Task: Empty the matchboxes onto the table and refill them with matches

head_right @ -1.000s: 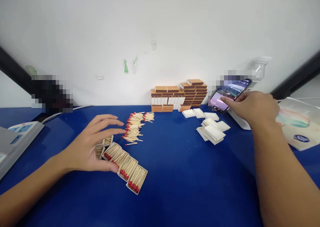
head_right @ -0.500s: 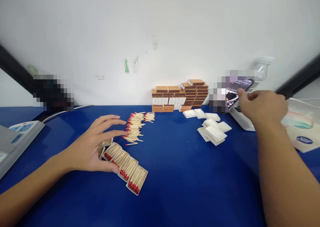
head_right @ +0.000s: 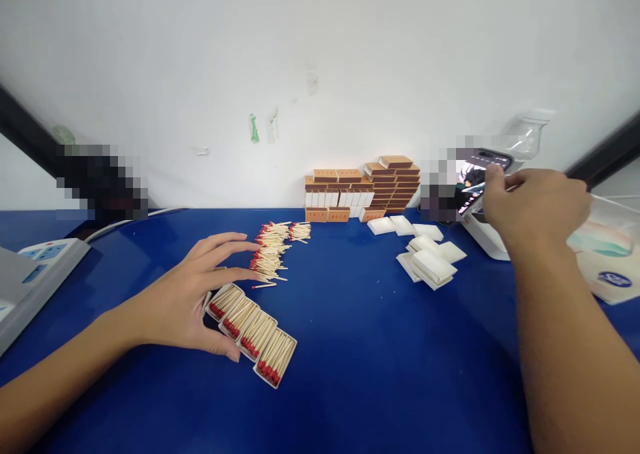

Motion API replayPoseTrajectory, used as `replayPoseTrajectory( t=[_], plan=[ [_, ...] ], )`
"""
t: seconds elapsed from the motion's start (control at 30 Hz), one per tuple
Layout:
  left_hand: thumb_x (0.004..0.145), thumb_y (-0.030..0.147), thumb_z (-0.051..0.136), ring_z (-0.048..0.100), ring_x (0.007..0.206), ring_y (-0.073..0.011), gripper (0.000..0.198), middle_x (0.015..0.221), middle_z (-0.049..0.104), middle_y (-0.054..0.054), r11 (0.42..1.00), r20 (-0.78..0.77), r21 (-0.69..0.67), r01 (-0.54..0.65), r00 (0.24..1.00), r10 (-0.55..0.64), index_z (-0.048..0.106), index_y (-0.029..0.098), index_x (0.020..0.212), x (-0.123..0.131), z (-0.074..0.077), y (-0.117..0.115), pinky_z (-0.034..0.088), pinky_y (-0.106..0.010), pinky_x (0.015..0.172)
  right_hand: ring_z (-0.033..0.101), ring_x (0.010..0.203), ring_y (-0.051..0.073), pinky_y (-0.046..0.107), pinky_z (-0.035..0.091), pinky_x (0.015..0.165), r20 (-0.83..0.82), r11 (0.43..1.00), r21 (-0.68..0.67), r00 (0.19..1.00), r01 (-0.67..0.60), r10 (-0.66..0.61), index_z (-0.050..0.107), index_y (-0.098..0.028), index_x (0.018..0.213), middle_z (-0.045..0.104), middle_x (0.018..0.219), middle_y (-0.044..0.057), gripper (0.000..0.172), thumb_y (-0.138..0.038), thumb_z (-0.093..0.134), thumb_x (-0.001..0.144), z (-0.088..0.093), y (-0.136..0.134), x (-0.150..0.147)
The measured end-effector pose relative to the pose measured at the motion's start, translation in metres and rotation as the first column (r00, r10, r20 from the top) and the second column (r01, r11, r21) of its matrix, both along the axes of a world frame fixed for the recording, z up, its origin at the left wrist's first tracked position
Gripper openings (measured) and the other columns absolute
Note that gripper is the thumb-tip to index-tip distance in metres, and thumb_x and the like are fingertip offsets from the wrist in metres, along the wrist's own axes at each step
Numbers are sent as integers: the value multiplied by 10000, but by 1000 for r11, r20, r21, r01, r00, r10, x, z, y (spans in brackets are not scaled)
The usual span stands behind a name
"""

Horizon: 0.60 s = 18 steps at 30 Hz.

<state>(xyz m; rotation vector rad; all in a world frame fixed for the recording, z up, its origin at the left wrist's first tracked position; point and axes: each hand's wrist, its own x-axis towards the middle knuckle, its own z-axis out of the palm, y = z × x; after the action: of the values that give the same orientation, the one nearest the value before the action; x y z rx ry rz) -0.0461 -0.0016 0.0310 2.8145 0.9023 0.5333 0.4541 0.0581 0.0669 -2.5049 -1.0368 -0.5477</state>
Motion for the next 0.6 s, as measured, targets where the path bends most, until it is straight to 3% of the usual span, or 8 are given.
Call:
replayPoseTrajectory(
  t=[0.2,0.3,0.4,0.47,0.5,0.53,0.57,0.6],
  plan=[
    [609,757,876,311,1521,-461,923,1608,460,-134,1000,-28,-30,-1,1000,0,653,309,1385,3,3,-3,367,-725,1179,588,852,331,431,299,695,22,995,81,998,-52,51,795,-106,1085,730,906,263,505,-437,426,988,3,-2,-16],
    [620,764,867,307,1520,-469,893,1603,462,-134,999,-43,-34,9,999,-11,679,295,1356,5,4,-4,381,-711,1177,583,783,295,417,285,696,84,978,148,987,-149,138,785,-112,1040,742,895,236,484,-446,438,995,2,-1,-33],
    [641,726,877,318,1516,-469,824,1603,463,-128,1000,-40,-24,17,999,-18,705,287,1317,7,2,-7,390,-714,1169,593,745,254,390,286,686,156,916,239,944,-323,292,761,-143,955,746,869,177,433,-459,468,1002,4,-7,-65],
    [670,706,870,311,1526,-457,764,1616,450,-119,999,-31,-20,26,999,-27,718,285,1288,9,0,-10,398,-706,1170,603,733,227,359,320,677,169,814,246,850,-526,499,730,-173,867,726,810,120,399,-488,520,995,5,-19,-98],
    [684,700,864,304,1532,-451,735,1625,441,-116,999,-24,-22,33,999,-33,724,282,1272,10,-1,-11,404,-697,1170,601,704,208,336,345,666,105,719,184,741,-670,663,714,-191,832,703,756,82,392,-515,554,985,6,-27,-116],
    [695,693,860,297,1537,-447,713,1635,431,-115,999,-17,-25,40,999,-40,729,278,1259,10,-2,-12,407,-692,1172,586,659,186,317,361,646,-24,582,123,583,-804,812,701,-206,803,681,714,50,393,-539,582,974,6,-37,-135],
    [705,686,857,292,1540,-447,698,1643,421,-117,999,-12,-29,45,999,-45,731,272,1253,11,-3,-12,404,-691,1175,589,658,174,303,379,641,-197,398,45,383,-916,903,709,-221,837,685,733,30,388,-566,594,973,5,-48,-154],
    [713,682,853,290,1541,-448,691,1648,414,-119,998,-10,-31,50,999,-50,731,267,1252,11,-3,-13,398,-693,1180,590,665,171,298,387,637,-348,233,-17,224,-972,910,711,-232,891,688,760,20,393,-606,611,957,3,-59,-171]
  ],
)
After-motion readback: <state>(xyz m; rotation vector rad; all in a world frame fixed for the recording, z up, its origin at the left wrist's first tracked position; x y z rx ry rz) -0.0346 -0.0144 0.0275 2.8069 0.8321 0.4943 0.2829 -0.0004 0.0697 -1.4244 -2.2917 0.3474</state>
